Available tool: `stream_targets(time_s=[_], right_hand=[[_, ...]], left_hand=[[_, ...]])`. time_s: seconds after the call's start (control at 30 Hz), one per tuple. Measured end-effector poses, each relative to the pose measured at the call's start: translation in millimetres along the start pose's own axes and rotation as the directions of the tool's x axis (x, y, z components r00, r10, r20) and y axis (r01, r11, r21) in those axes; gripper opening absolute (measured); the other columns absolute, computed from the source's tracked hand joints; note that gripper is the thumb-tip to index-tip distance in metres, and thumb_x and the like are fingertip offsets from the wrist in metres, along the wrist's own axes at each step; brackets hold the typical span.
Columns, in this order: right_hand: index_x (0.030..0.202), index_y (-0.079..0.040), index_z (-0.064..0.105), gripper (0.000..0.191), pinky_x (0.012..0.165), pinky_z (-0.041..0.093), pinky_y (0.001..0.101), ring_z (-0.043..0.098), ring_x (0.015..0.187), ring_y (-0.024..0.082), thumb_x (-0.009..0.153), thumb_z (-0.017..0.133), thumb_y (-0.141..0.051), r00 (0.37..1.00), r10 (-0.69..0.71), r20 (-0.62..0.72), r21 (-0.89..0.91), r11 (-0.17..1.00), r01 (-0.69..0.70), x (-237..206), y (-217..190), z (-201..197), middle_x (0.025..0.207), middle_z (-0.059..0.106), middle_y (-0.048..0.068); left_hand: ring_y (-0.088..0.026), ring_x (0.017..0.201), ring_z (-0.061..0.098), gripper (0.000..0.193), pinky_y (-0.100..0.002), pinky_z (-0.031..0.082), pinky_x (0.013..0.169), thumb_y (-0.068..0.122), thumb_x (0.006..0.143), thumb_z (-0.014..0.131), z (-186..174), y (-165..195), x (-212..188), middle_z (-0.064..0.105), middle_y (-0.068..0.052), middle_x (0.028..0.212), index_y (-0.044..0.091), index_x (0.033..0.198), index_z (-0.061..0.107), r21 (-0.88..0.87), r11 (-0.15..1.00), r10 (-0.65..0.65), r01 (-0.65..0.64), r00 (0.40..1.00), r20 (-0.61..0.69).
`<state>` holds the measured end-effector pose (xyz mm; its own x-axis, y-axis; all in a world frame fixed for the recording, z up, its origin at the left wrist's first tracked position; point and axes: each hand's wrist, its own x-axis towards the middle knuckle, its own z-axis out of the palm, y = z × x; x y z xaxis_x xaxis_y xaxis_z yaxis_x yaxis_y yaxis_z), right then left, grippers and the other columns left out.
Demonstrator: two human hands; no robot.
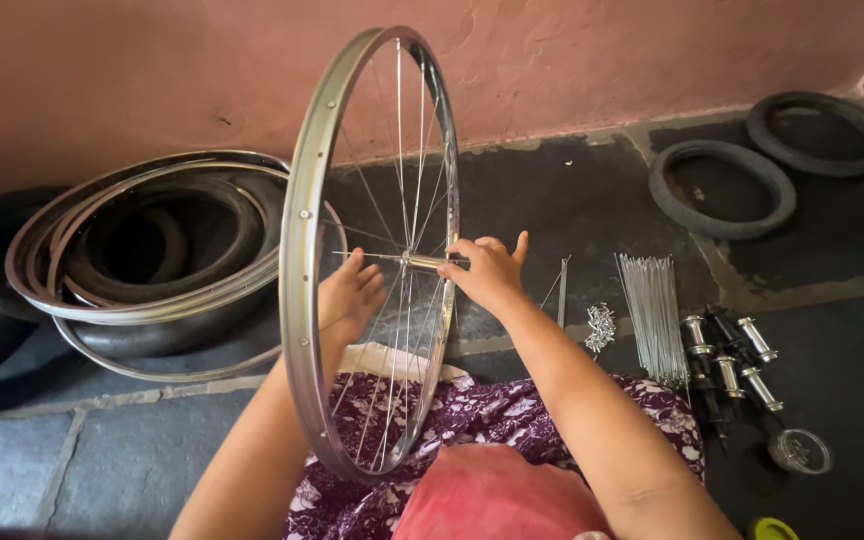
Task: The person is assembling a bicycle wheel by inserting spokes into the hub and rim. They repeatedly pick up spokes, thread them through the hub flange, and attach them to the rim, rotating the wheel to access different spoke holes.
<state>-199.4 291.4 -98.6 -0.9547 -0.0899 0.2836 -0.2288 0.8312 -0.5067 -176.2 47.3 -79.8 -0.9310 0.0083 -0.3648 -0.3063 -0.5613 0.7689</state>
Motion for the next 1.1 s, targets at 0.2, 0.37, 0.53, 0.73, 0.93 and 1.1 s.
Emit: stream_targets(time_s=[0.2, 0.37, 0.53, 0.73, 0.93, 1.1], right_hand=[[0.108, -0.028, 0.076, 0.04, 0.116, -0.009, 0.0726, 0.06, 0.12, 0.023, 0.078, 0.076, -0.055, 0.999, 0.044, 0.022, 0.0, 0.999, -0.044, 1, 0, -7, 0.108, 0.072, 0.005], [0.108, -0.029, 0.076, 0.041, 0.116, -0.008, 0.0717, 0.059, 0.124, 0.023, 0.076, 0.077, -0.055, 0.999, 0.041, 0.028, 0.052, 0.998, -0.043, -2, 4, -6, 0.105, 0.073, 0.005], [0.106, -0.029, 0.077, 0.04, 0.117, -0.008, 0.0701, 0.058, 0.123, 0.024, 0.076, 0.078, -0.055, 0.999, 0.024, 0.027, 0.062, 0.998, -0.025, 0, 6, -3, 0.106, 0.073, 0.005], [0.104, -0.029, 0.077, 0.041, 0.118, -0.007, 0.0699, 0.06, 0.121, 0.023, 0.075, 0.077, -0.057, 0.996, 0.047, 0.08, 0.056, 0.997, -0.051, -1, 7, -3, 0.103, 0.074, 0.003], [0.105, -0.026, 0.075, 0.044, 0.119, 0.004, 0.0708, 0.067, 0.109, 0.024, 0.077, 0.075, -0.06, 0.996, 0.037, 0.083, 0.048, 0.998, -0.041, -1, -7, 0, 0.092, 0.074, 0.005], [0.105, -0.024, 0.074, 0.044, 0.117, 0.007, 0.0705, 0.067, 0.107, 0.025, 0.076, 0.076, -0.058, 0.997, 0.013, 0.077, 0.026, 1.0, -0.015, 2, -12, 0, 0.09, 0.075, 0.005]], left_hand=[[-0.022, 0.093, 0.067, 0.027, -0.037, 0.053, 0.081, 0.024, 0.102, 0.065, 31, -7, 21, 0.07, -0.004, 0.099, 0.008, 0.124, 0.06, -0.125, 0.969, 0.203, -0.212, 0.976, -0.082], [-0.02, 0.079, 0.069, 0.02, -0.031, 0.057, 0.069, 0.023, 0.102, 0.058, -12, 38, 7, 0.071, -0.006, 0.091, 0.006, 0.109, 0.066, -0.04, 0.95, 0.299, -0.308, 0.942, -0.148], [-0.016, 0.069, 0.064, 0.011, -0.029, 0.056, 0.062, 0.012, 0.1, 0.062, -34, 54, 5, 0.067, -0.005, 0.081, 0.003, 0.098, 0.067, -0.199, 0.884, 0.386, -0.423, 0.901, -0.2], [-0.012, 0.065, 0.064, 0.014, -0.027, 0.05, 0.058, 0.007, 0.091, 0.079, 15, 84, 3, 0.071, -0.005, 0.077, -0.001, 0.096, 0.068, 0.291, 0.579, 0.815, -0.761, 0.53, -0.235], [-0.027, 0.077, 0.068, 0.031, -0.04, 0.052, 0.064, 0.037, 0.095, 0.079, 77, 90, -55, 0.07, -0.005, 0.084, 0.008, 0.096, 0.067, 0.84, -0.373, 0.914, -0.395, 0.0, 0.406], [-0.032, 0.069, 0.064, 0.061, -0.043, 0.051, 0.059, 0.063, 0.087, 0.079, 108, 95, -64, 0.059, -0.01, 0.079, 0.005, 0.087, 0.058, 0.829, -0.51, 0.843, -0.231, 0.06, 0.535]])
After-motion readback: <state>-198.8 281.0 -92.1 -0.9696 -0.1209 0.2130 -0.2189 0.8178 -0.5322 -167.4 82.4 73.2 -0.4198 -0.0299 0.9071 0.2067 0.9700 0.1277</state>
